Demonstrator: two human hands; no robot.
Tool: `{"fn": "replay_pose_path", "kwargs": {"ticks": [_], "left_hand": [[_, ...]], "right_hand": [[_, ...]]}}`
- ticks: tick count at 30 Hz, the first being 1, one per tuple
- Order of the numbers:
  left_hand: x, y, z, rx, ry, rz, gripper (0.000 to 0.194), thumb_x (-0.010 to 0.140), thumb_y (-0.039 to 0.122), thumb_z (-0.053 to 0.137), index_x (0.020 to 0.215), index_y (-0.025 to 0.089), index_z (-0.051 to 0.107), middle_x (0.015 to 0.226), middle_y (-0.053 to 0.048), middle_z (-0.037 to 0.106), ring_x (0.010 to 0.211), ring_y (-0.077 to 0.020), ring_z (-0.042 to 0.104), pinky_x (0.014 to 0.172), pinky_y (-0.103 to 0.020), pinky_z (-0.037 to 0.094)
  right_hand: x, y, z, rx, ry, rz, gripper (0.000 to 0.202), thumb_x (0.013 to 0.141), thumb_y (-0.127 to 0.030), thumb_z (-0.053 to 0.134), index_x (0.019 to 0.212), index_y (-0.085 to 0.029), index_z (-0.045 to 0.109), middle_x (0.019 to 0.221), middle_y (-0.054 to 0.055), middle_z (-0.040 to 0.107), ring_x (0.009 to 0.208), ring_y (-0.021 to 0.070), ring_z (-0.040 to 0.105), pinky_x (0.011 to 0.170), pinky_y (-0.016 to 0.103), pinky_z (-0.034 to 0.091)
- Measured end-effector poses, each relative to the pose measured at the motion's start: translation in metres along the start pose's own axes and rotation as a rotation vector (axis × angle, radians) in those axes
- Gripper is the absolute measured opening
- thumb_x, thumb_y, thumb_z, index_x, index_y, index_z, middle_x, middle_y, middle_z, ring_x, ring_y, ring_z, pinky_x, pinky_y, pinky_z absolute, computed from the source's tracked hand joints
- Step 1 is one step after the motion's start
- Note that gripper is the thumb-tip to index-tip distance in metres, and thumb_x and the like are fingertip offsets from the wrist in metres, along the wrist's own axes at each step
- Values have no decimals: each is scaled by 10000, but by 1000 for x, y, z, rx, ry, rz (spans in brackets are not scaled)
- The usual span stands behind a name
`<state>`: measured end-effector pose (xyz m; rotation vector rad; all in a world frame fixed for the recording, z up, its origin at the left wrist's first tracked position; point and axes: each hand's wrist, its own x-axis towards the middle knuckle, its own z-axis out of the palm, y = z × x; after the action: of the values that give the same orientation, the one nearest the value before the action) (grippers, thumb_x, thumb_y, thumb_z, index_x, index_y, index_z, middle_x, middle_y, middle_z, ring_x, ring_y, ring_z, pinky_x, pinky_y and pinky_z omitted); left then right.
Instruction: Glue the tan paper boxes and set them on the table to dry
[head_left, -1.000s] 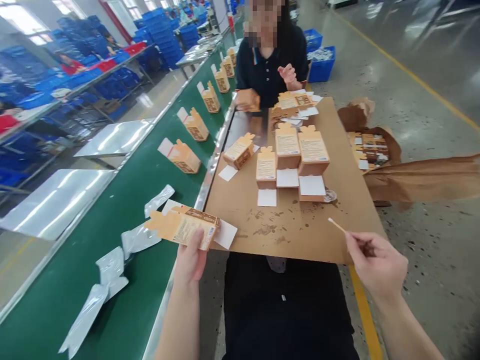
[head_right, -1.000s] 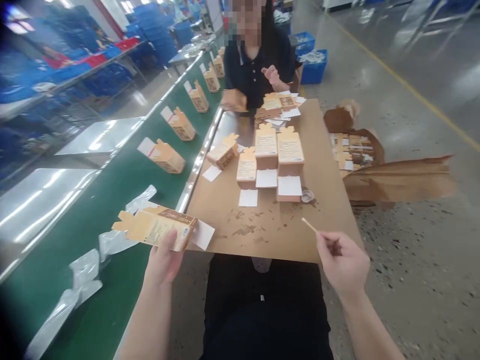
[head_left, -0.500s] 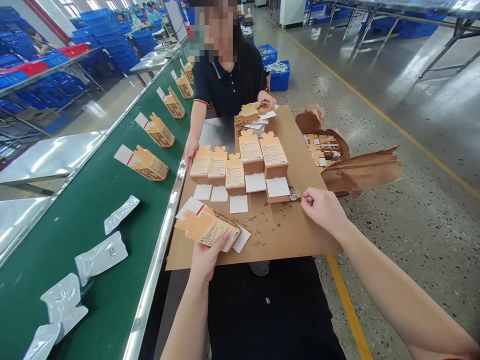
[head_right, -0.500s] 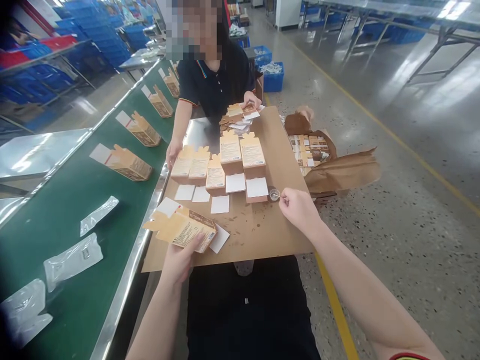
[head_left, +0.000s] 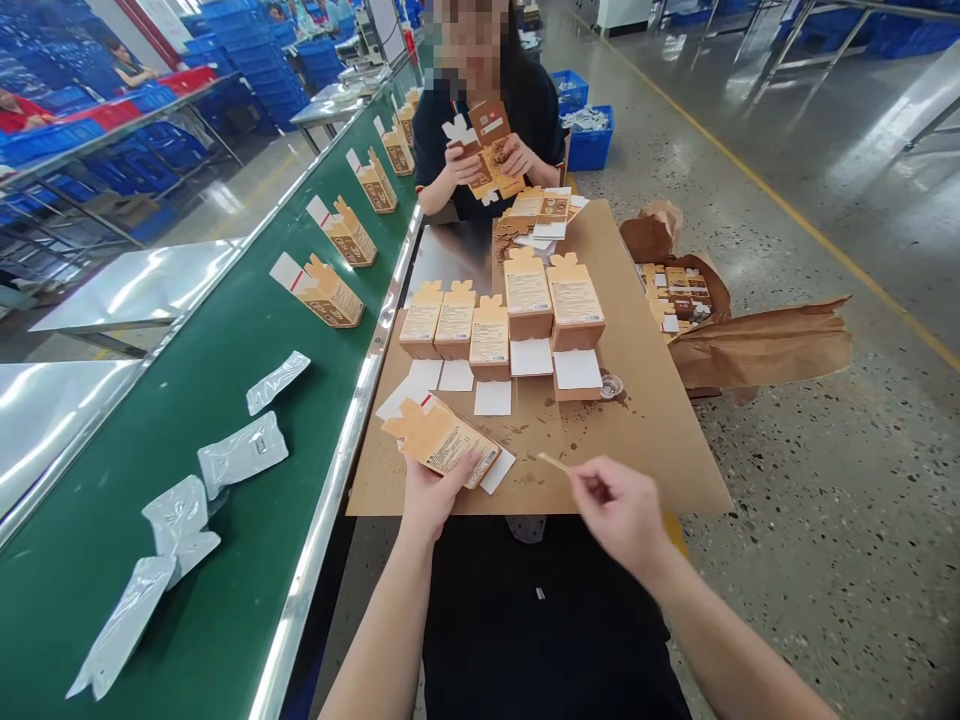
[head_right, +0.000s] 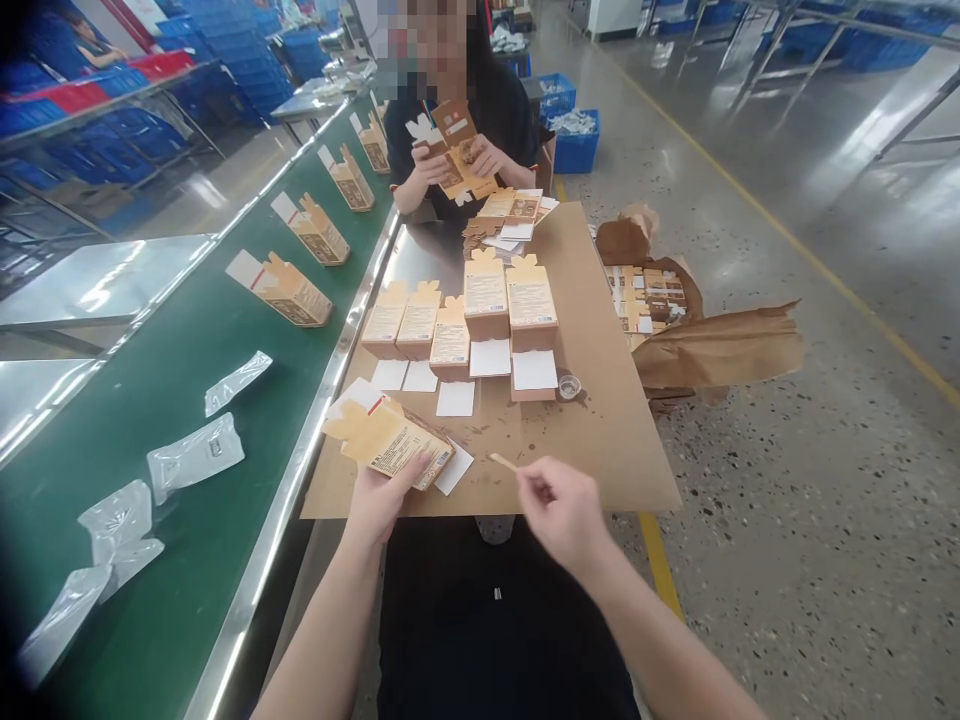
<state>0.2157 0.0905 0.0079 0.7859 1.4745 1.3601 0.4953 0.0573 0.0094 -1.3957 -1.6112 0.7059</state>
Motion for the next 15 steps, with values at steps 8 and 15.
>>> {"fn": "replay_pose_path", "kwargs": {"ticks": [8,15], "left_hand": [[3,2,-1,66,-38,7,934,704,562,1161,1449,241,700,1426,-185,857,1372,-424,846,1210,-619,667],[1,3,-3,121,-57,24,919,698,543,1168,1404,244,662,1410,-170,841,1363,-394,837,1209,-579,662]], "right_hand": [[-7,-2,75,-108,-187,-239,339,1040,-67,618,797,-285,529,685,-66,527,585,144,473,618,282,380],[-2,7,58,-89,-120,-211,318,1104,-115,584,833,-281,580,721,-37,592,631,159,562,649,274,440]]}}
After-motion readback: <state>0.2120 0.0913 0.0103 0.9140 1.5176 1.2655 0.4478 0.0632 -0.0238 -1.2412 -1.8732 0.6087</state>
